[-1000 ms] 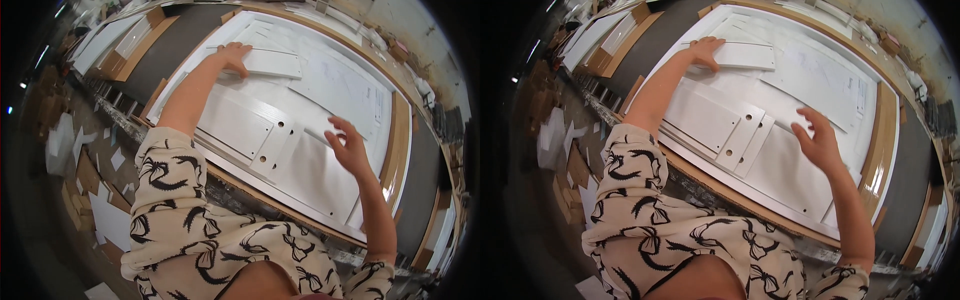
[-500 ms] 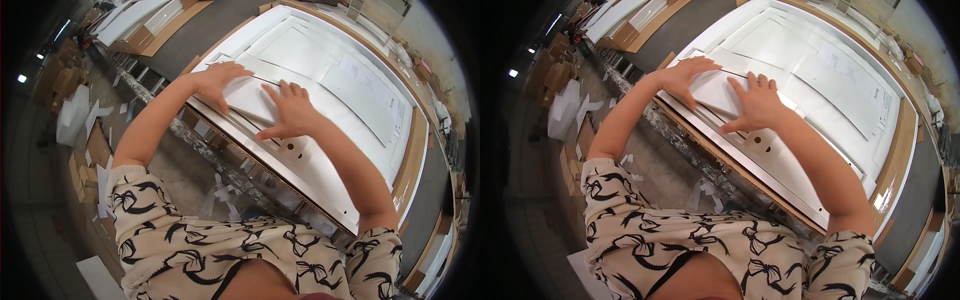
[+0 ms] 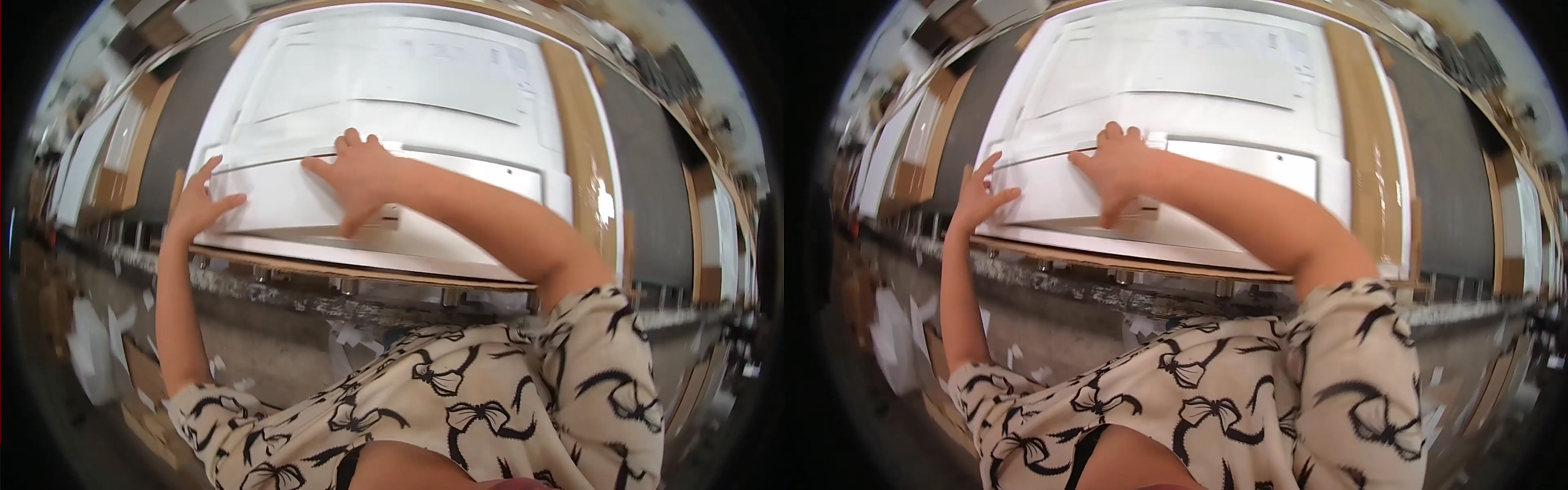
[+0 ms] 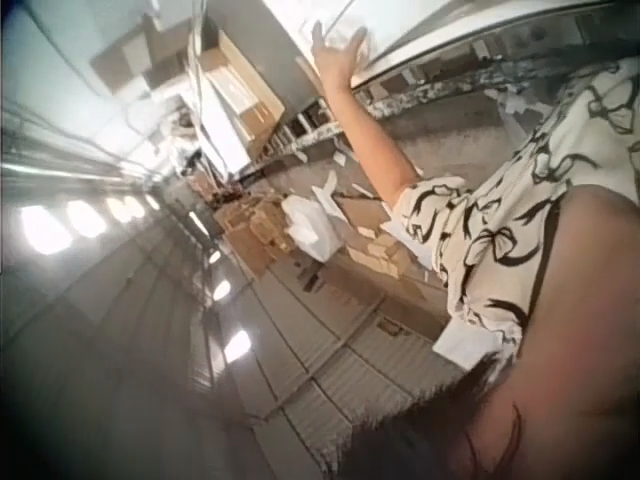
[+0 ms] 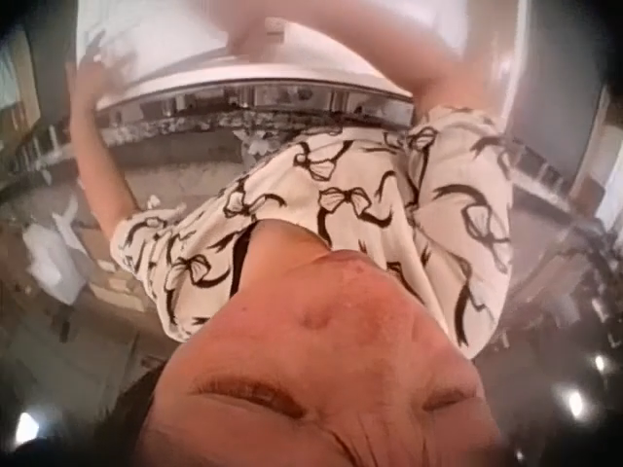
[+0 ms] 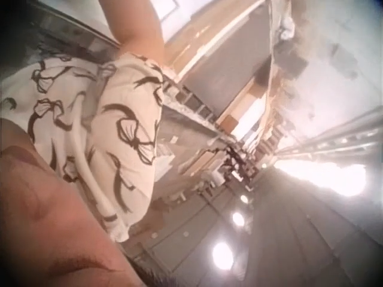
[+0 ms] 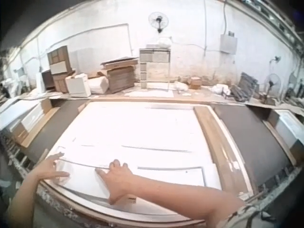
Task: The person packs white furniture panels into a large cardboard box on a conveyor belt. The person picks up various white panels, foam padding, and cardboard dividers from the floor and stacks, and places them into the box.
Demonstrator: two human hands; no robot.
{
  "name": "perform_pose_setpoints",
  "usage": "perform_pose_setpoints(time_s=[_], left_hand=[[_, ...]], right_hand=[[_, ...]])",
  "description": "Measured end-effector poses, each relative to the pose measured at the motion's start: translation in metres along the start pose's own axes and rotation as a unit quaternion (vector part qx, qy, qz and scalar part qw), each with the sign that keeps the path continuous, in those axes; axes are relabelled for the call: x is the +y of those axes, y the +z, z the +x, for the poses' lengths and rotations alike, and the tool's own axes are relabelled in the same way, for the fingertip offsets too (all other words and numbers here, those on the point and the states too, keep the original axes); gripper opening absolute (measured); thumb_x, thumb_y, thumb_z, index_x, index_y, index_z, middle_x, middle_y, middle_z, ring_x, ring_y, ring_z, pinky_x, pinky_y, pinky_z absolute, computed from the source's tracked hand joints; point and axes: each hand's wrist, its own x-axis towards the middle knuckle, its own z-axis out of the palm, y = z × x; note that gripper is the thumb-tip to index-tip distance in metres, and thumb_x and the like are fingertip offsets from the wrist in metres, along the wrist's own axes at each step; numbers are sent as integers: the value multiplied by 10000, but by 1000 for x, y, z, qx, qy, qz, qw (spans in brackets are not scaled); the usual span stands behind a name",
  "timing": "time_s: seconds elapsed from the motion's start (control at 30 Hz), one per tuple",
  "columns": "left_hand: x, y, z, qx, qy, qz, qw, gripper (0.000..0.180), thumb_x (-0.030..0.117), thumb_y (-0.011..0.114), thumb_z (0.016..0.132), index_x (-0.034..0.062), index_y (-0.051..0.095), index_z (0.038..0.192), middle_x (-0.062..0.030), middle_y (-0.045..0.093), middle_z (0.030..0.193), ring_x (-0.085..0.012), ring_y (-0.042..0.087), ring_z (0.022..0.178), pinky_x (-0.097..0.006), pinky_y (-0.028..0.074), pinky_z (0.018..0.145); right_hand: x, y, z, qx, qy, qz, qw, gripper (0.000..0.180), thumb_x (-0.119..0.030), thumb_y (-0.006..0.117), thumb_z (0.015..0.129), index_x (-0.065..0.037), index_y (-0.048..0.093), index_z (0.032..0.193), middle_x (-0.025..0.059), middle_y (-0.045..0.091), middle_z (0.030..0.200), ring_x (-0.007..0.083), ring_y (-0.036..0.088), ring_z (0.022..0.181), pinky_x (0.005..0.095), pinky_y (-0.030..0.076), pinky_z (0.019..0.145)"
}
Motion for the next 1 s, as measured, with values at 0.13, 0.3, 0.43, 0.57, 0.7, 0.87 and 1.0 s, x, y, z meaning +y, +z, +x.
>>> perform_pose_setpoints(time_s=[0.13,0.3,0.43,0.57,0.7,0.87,1.0], left_hand=[[71,41,-10,-98,-17,-127,987,816,279,768,653,89,384,1346,-202,451,1271,-222,540,980,-328,467,800],[159,91,1,-189,100,-60,975,750,257,724,694,25,390,1324,-223,569,1075,-209,592,854,-311,481,738],[171,86,-10,-225,61,-23,972,726,272,704,698,3,407,1303,-210,592,1044,-240,604,861,-322,485,754],[168,82,-22,-249,137,63,957,508,242,655,727,10,543,1165,-149,620,1043,-289,602,907,-347,483,777],[150,84,7,-161,128,50,977,388,213,588,790,28,572,1131,-140,614,1056,-281,584,952,-361,462,832],[139,128,11,-75,345,184,917,407,225,552,825,50,512,1190,-138,550,1150,-306,472,1113,-415,380,941],[152,132,-8,-171,294,158,927,450,242,553,851,46,450,1243,-156,498,1222,-326,416,1178,-390,337,995]], right_hand=[[66,18,-86,-48,71,36,996,1110,-329,798,486,-109,213,1403,272,416,1160,382,371,1109,519,311,958],[106,58,-192,29,175,57,982,1143,-287,745,387,-227,207,1393,220,379,1174,398,340,1089,507,370,925],[90,41,-211,28,167,71,983,1118,-269,738,384,-210,240,1383,232,374,1201,409,324,1126,494,356,950],[82,43,-222,11,145,70,987,1068,-258,738,402,-199,284,1367,246,347,1258,413,288,1195,488,324,993],[80,60,-215,-7,139,63,988,1083,-289,754,416,-212,277,1386,253,315,1287,425,303,1184,484,323,999],[77,54,-209,-36,146,80,985,1101,-315,769,442,-228,244,1406,251,313,1292,419,304,1188,466,310,1013],[82,61,-218,-40,148,67,986,1098,-339,786,465,-236,235,1409,244,265,1358,425,262,1239,461,287,1030]])
